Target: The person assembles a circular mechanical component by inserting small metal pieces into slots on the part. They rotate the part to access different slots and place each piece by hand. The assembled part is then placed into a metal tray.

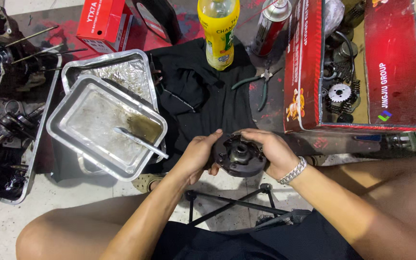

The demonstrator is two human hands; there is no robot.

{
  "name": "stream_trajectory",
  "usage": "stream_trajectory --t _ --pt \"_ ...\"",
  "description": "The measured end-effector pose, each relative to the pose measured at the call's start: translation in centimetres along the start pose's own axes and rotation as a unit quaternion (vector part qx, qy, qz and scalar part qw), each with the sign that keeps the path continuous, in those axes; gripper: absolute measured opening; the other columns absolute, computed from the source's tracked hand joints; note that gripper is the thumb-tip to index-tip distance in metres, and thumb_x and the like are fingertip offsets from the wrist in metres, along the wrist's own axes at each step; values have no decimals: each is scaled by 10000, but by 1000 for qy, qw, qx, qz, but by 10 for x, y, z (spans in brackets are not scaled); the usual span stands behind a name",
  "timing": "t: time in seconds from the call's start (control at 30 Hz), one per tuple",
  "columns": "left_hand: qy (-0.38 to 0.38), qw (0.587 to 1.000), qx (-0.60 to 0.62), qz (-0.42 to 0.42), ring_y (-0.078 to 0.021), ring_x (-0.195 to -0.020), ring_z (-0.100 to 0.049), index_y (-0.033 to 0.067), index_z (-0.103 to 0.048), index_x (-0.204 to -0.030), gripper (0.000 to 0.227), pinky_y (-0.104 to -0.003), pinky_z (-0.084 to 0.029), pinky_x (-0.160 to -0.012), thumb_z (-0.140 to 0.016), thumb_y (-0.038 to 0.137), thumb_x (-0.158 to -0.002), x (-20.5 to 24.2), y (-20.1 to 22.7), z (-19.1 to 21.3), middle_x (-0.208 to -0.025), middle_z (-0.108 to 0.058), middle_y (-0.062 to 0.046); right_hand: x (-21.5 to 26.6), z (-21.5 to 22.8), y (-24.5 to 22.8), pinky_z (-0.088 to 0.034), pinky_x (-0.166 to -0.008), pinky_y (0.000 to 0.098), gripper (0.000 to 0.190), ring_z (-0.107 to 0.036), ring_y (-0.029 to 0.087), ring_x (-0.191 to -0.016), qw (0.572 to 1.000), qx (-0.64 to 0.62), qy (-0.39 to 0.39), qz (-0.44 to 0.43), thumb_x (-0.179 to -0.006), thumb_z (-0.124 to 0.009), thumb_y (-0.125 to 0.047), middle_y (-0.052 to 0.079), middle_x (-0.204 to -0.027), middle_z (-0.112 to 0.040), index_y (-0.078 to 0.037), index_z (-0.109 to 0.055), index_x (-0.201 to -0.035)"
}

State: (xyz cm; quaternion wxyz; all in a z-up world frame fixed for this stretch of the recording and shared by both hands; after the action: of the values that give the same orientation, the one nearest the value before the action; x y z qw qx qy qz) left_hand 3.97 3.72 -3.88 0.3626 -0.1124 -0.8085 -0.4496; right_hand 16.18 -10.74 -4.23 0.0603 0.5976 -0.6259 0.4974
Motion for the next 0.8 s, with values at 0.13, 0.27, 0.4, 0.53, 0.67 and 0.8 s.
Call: stream_trajectory --t 0.13,0.27,0.4,0.53,0.67,0.8 --pt "60 984 -158 -49 -195 -439 -550 -26 -666 -792 505 -298 -395 -411 -552 373 -1078 14 15 -4 -583 -595 -123 -5 7 15 -593 -761 333 286 -735 201 -823 988 -88 -59 -110 -972 -536 -207 116 -970 -762 -7 -710 -1078" --pt "21 861 -297 -411 -245 -964 -700 -14 -657 -1112 239 -312 -551 -840 -641 10 -875 61 58 -17 -1054 -716 -113 -8 23 31 -606 -656 322 235 -739 205 -737 971 -156 -38 -176 -963 -590 -219 97 -907 -763 -36 -717 -1041" --pt "-49 778 -376 -501 -282 -1124 -687 -2 -696 -1156 397 -358 -540 -973 -804 50 -777 88 70 -28 -1181 -698 -134 -5 30 35 -605 -585 338 212 -730 210 -679 966 -170 -17 -192 -919 -641 -269 81 -848 -761 -73 -709 -963" --pt "-38 806 -376 -456 -223 -1084 -745 37 -738 -1153 379 -323 -583 -938 -844 116 -797 78 62 -21 -1152 -757 -92 7 16 24 -556 -489 352 360 -693 211 -588 977 -120 9 -178 -939 -611 -393 97 -805 -747 -48 -703 -979" --pt "-18 844 -360 -399 -192 -984 -758 55 -755 -1153 382 -302 -596 -838 -848 132 -790 66 60 -11 -1135 -776 -79 18 2 9 -536 -467 389 485 -658 262 -531 988 -58 -33 -142 -944 -495 -495 160 -722 -687 -54 -652 -1068" --pt "-17 848 -357 -392 -181 -949 -765 59 -764 -1138 384 -288 -606 -804 -859 149 -777 63 57 -13 -1115 -786 -75 20 3 10 -524 -478 387 611 -645 251 -549 986 -53 -111 -115 -993 -433 -482 243 -801 -726 89 -616 -1113"
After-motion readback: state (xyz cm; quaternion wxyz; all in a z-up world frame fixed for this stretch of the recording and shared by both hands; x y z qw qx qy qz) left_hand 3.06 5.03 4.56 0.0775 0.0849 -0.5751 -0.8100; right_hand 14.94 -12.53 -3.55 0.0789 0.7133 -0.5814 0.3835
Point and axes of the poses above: each hand's wrist, its own x-axis away from the middle knuckle, its own z-axis out of the back of the hand, y = z × x, the point moved 4 cm from there along -x, towards the middle knuckle
